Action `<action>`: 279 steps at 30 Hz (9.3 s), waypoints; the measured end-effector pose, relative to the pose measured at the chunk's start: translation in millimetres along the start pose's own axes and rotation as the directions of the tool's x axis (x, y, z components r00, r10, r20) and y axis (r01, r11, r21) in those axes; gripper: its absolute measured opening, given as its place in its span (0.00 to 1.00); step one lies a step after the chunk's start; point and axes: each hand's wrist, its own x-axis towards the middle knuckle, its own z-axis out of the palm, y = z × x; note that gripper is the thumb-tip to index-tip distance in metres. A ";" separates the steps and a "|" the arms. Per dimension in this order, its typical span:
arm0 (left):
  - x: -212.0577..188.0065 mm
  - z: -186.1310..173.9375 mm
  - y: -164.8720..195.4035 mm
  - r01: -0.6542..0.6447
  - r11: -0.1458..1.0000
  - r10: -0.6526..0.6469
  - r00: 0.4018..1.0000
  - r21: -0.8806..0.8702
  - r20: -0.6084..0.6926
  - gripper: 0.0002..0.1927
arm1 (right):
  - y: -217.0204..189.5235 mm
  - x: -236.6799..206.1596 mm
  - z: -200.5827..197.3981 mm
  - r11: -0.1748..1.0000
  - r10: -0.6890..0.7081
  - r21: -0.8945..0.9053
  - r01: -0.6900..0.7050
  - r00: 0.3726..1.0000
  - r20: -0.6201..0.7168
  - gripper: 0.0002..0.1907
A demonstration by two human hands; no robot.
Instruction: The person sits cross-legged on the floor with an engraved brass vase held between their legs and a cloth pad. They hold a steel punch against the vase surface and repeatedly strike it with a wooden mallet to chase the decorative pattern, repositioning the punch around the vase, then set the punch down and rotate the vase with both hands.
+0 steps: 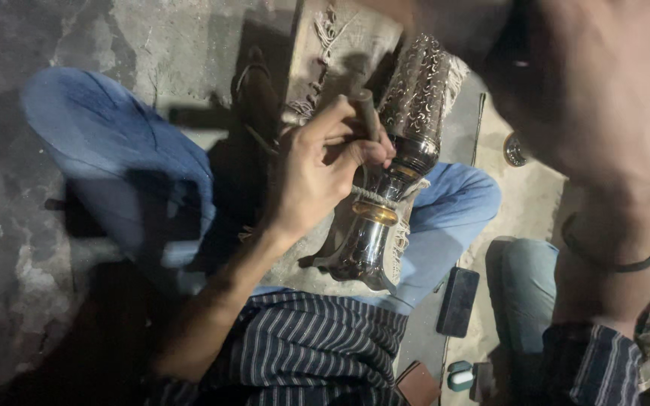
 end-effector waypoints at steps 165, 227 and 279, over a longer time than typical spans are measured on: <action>113.2 17.8 50.1 -0.072 0.882 -0.282 0.711 0.466 0.644 0.23 | 100.9 -80.6 109.6 0.441 0.210 0.858 0.262 0.900 -0.383 0.41; 133.8 27.4 37.2 0.053 0.885 -0.440 0.417 0.462 0.795 0.28 | 74.2 -98.7 119.0 0.722 0.246 0.673 0.158 0.851 -0.464 0.43; 72.4 10.3 41.9 -0.109 0.883 -0.054 0.943 0.456 0.330 0.14 | 132.1 -16.7 58.2 0.877 -0.299 0.282 0.390 0.900 -0.317 0.13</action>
